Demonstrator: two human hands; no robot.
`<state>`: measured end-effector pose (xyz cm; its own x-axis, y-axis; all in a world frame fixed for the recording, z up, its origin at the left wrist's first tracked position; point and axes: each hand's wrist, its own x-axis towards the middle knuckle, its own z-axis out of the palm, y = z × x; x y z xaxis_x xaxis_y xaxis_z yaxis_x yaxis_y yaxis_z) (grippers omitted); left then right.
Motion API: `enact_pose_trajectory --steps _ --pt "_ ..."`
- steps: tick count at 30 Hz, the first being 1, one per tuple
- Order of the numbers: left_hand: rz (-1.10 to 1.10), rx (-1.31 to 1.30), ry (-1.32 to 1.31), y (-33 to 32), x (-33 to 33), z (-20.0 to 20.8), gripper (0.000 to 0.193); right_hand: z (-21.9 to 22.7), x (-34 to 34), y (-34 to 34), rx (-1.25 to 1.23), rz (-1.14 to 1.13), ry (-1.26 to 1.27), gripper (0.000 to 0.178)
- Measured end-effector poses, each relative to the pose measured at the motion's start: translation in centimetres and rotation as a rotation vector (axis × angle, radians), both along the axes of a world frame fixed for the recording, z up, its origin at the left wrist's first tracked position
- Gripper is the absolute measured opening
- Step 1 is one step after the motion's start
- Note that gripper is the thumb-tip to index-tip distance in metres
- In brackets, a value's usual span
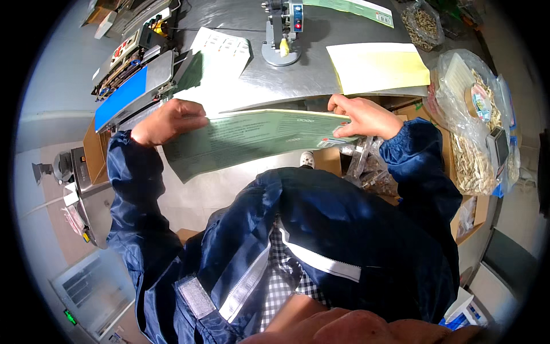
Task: The person operates a sewing machine to stitch a yellow paper insert into a green printed paper sheet. The person repeatedly aligns the paper under the needle, feeds it through the machine, and stacks the finished units on the table.
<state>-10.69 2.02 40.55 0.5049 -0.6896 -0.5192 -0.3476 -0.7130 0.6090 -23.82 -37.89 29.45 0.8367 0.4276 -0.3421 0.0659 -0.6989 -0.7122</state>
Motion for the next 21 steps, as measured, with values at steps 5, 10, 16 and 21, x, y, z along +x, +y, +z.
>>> enact_pose_trajectory --steps 5,10,16,21 --pt "0.124 0.016 0.009 2.1 1.3 0.8 0.025 -2.0 -0.9 -3.9 0.131 -0.097 -0.118 0.036" --pt "0.256 0.032 0.101 3.6 1.3 0.7 0.026 -3.2 -0.9 -6.9 0.537 -0.361 0.186 0.026" --pt "0.222 0.042 0.014 3.5 1.0 -2.0 0.029 -7.1 -1.5 -6.7 1.011 -0.72 0.133 0.027" --pt "0.249 0.205 -0.135 2.7 2.2 -7.5 0.041 -11.9 -0.2 -5.4 0.832 -0.902 0.069 0.032"
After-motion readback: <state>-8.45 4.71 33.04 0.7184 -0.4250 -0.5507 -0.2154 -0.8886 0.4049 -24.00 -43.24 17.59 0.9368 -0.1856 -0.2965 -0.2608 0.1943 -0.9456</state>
